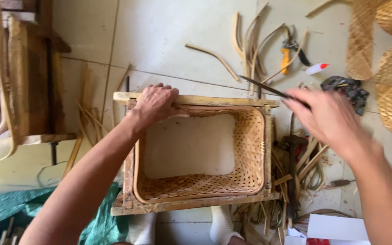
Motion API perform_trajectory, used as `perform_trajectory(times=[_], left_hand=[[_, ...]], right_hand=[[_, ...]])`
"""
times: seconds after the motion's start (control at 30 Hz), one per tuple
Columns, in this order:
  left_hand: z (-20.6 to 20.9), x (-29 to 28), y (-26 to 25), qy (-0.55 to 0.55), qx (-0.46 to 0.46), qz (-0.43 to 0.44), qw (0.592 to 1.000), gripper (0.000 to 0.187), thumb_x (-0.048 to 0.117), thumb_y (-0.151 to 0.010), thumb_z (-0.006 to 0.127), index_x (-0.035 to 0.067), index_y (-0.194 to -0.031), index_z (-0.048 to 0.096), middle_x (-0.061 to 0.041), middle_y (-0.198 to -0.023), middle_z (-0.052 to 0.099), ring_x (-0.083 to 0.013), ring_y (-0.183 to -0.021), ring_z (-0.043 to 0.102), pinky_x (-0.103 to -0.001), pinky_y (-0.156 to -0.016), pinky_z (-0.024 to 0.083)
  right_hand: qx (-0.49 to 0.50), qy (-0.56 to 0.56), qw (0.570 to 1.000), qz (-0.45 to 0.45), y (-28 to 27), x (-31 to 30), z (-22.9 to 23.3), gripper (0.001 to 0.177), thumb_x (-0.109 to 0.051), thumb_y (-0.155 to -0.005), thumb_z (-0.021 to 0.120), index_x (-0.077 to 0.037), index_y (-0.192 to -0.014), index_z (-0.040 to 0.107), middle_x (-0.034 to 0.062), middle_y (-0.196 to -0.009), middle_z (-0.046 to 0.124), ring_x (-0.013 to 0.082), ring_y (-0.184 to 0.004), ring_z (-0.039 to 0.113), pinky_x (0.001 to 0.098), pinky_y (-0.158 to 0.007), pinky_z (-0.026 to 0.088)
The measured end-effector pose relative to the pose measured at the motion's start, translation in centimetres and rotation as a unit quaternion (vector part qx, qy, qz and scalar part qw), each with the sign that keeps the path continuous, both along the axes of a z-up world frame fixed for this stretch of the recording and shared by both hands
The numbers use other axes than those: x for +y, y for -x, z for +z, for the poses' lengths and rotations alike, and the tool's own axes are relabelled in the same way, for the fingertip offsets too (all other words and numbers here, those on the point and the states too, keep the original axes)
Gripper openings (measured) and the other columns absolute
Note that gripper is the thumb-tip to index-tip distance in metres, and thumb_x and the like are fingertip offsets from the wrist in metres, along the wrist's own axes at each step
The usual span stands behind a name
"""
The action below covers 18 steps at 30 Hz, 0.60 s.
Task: The person is assembling a rectangular basket by fitting a pre-woven basket body into a wooden mold. They use a knife and a hammer to adjust and secure the basket's frame and edges.
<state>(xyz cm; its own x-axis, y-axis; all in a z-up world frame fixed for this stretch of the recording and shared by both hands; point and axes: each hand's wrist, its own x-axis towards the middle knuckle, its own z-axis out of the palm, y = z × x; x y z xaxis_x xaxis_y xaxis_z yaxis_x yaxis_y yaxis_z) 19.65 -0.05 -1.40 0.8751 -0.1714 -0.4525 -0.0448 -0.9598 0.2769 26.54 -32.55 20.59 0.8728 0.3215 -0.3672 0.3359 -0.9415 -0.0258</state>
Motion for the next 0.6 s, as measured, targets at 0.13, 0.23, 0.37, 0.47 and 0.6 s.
perform_trajectory(times=[0.13, 0.23, 0.37, 0.47, 0.6], left_hand=[[-1.6, -3.6, -0.9, 0.009, -0.185, -0.046, 0.982, 0.091, 0.086, -0.071, 0.060, 0.008, -0.119, 0.061, -0.013, -0.095, 0.071, -0.0246, -0.080, 0.065, -0.048, -0.070, 0.057], [-1.6, -5.1, -1.5, -0.026, -0.075, -0.030, 0.996, 0.087, 0.082, -0.084, 0.050, 0.006, -0.126, 0.056, -0.012, -0.092, 0.070, -0.0206, -0.071, 0.065, -0.038, -0.064, 0.058], [-0.7, -4.6, -1.6, -0.040, -0.068, -0.018, 0.997, 0.084, 0.084, -0.088, 0.045, 0.007, -0.118, 0.060, -0.010, -0.095, 0.071, -0.0187, -0.074, 0.066, -0.037, -0.067, 0.057], [-1.1, -4.9, -1.0, -0.041, -0.046, -0.019, 0.998, 0.086, 0.085, -0.087, 0.047, 0.007, -0.120, 0.059, -0.009, -0.096, 0.071, -0.0185, -0.074, 0.067, -0.036, -0.066, 0.058], [-1.2, -4.6, -1.3, -0.059, -0.058, -0.035, 0.996, 0.091, 0.073, -0.078, 0.061, 0.011, -0.144, 0.050, -0.011, -0.124, 0.067, -0.0227, -0.101, 0.068, -0.040, -0.082, 0.061]], right_hand=[[0.051, -0.074, 0.978, -0.186, 1.6, -7.0, -4.5, 0.031, -0.027, -0.101, 0.059, -0.013, -0.128, 0.068, 0.0068, -0.099, 0.080, 0.0204, -0.082, 0.078, 0.0384, -0.078, 0.060], [0.104, -0.127, 0.946, -0.280, 1.4, -10.7, -9.0, 0.035, -0.024, -0.104, 0.057, -0.006, -0.134, 0.058, 0.0100, -0.103, 0.079, 0.0237, -0.085, 0.079, 0.0404, -0.078, 0.062], [0.087, -0.139, 0.956, -0.244, 1.8, -11.4, -11.4, 0.033, -0.022, -0.105, 0.055, -0.005, -0.132, 0.059, 0.0112, -0.107, 0.078, 0.0226, -0.093, 0.078, 0.0403, -0.085, 0.059], [0.092, -0.145, 0.963, -0.206, 3.1, -11.3, -10.7, 0.029, -0.022, -0.104, 0.053, -0.007, -0.126, 0.064, 0.0095, -0.112, 0.078, 0.0195, -0.100, 0.075, 0.0412, -0.091, 0.057], [0.098, -0.122, 0.954, -0.257, 3.1, -13.4, -11.7, 0.029, -0.022, -0.106, 0.050, -0.007, -0.129, 0.060, 0.0122, -0.114, 0.078, 0.0208, -0.098, 0.077, 0.0440, -0.091, 0.060]])
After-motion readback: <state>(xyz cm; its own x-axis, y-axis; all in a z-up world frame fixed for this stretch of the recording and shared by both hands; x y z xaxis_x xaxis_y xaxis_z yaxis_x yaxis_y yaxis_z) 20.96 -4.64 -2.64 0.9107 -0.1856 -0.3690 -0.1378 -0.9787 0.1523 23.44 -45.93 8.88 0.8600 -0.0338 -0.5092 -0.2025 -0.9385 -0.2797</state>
